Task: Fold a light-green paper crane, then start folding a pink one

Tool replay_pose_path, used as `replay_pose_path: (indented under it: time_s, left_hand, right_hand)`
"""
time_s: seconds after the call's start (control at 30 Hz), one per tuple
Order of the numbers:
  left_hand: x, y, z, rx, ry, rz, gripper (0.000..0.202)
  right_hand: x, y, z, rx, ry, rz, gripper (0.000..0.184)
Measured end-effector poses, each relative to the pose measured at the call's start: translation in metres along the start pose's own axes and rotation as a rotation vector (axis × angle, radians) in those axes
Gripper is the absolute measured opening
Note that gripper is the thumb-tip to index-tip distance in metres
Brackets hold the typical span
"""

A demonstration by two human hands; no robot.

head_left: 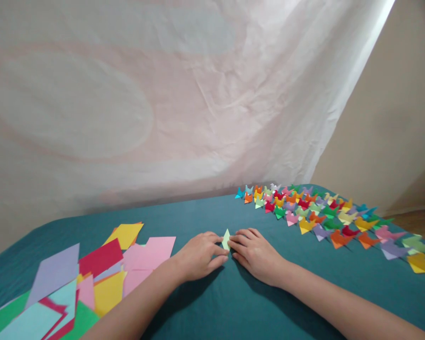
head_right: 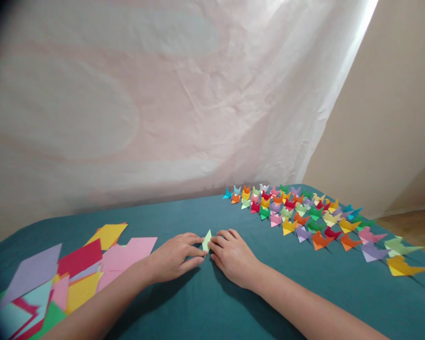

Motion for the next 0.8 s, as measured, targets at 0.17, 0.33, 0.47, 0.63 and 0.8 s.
replay_pose_path:
  time_s: [0.17, 0.33, 0.47, 0.63, 0.8]
  left_hand:
    - [0.001, 0.003, -0.019, -0.12, -0.076, 0.118, 0.029]
    - [0.002, -0.001, -0.035, -0.266, -0.011, 0.264, 0.025]
    - [0.008, -0.001, -0.032, -0.251, 0.005, 0.246, 0.024]
    - [0.012, 0.0, -0.03, -0.251, -0.005, 0.259, 0.025]
    - [0.014, 0.0, -0.032, -0.265, -0.052, 0.264, 0.026]
  right_hand:
    - [-0.002, 0.002, 0.001, -0.004, -0.015, -0.02, 0.023]
    - [-0.002, 0.003, 0.003, -0.009, -0.006, -0.039, 0.023]
    - [0.0, 0.003, 0.003, -0.009, 0.007, -0.052, 0.025]
    - [0.0, 0.003, 0.002, -0.011, 0.008, -0.059, 0.025]
    - [0.0, 0.001, 0.001, -0.005, 0.015, -0.055, 0.026]
Point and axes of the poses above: each hand's wrist, its own y-axis towards the middle knuckle, its own x-axis out of the palm, z = x × y, the point moved 7 cm from there along y, towards the middle knuckle, and after that the axes turned 14 degrees about -y, right-handed, at the moved point
